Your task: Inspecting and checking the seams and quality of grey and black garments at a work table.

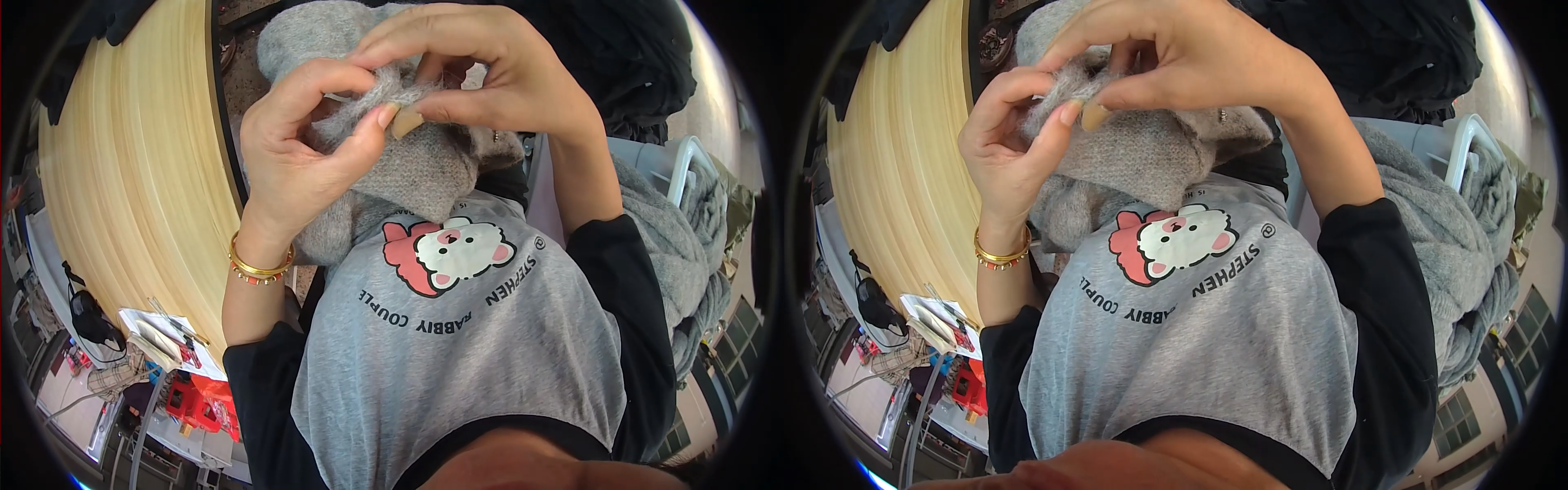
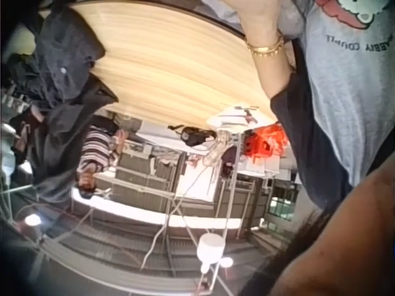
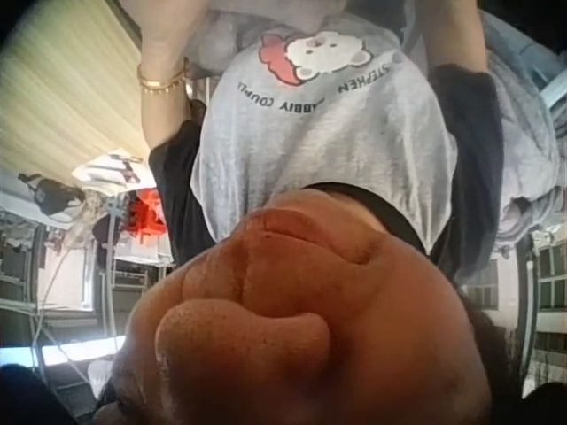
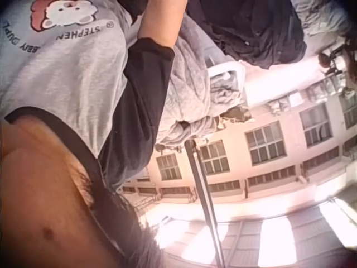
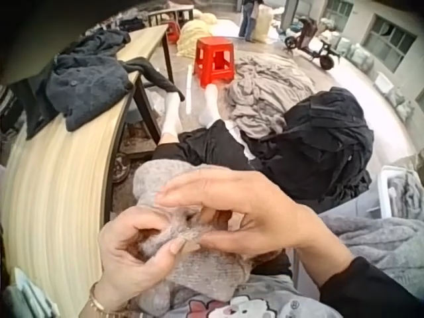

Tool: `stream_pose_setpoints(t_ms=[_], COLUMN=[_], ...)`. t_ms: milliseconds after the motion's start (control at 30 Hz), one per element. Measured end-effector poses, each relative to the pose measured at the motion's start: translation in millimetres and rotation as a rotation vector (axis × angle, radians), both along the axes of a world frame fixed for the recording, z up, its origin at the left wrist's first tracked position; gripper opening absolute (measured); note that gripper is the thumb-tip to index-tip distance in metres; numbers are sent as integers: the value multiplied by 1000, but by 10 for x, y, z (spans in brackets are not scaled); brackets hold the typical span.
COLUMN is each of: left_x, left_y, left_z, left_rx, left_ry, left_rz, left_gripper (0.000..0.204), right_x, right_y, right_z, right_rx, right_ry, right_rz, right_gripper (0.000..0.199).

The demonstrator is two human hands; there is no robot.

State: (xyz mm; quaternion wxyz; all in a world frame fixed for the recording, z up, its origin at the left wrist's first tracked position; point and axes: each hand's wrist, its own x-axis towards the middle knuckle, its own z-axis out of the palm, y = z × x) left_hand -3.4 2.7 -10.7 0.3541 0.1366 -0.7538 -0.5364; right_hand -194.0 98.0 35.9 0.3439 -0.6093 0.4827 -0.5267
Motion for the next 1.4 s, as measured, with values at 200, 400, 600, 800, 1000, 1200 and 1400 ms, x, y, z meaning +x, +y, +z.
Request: stream_pose_setpoints(t_ms=[200, 400, 600, 800, 1000, 1200, 1400], left_x=[76, 76, 134, 134, 129, 151, 131], left_y=[14, -39, -65, -88, -123, -89, -91], left_z=[-42, -92, -94, -135, -169, -138, -125], left_rx=[61, 24, -35, 38, -48, -33, -237], left_ry=[-79, -16, -87, -43, -39, -119, -7], left_rz=[10, -17, -46, -98, -125, -116, -113], left_gripper=[20, 21, 20, 20, 20, 20, 21], right_x=[-85, -84, -43, -13, -27, -39, -14], right_y=[-92, -129, -116, -77, -90, -36, 2], right_z=[-98, -267, -277, -230, -257, -287, -283], right_rx=[269, 385, 404, 420, 354, 367, 194], right_ry=[17, -95, -29, -29, 82, 45, 170], right_rz=[193, 200, 144, 86, 104, 151, 132], right_gripper=[33, 21, 19, 20, 19, 20, 18])
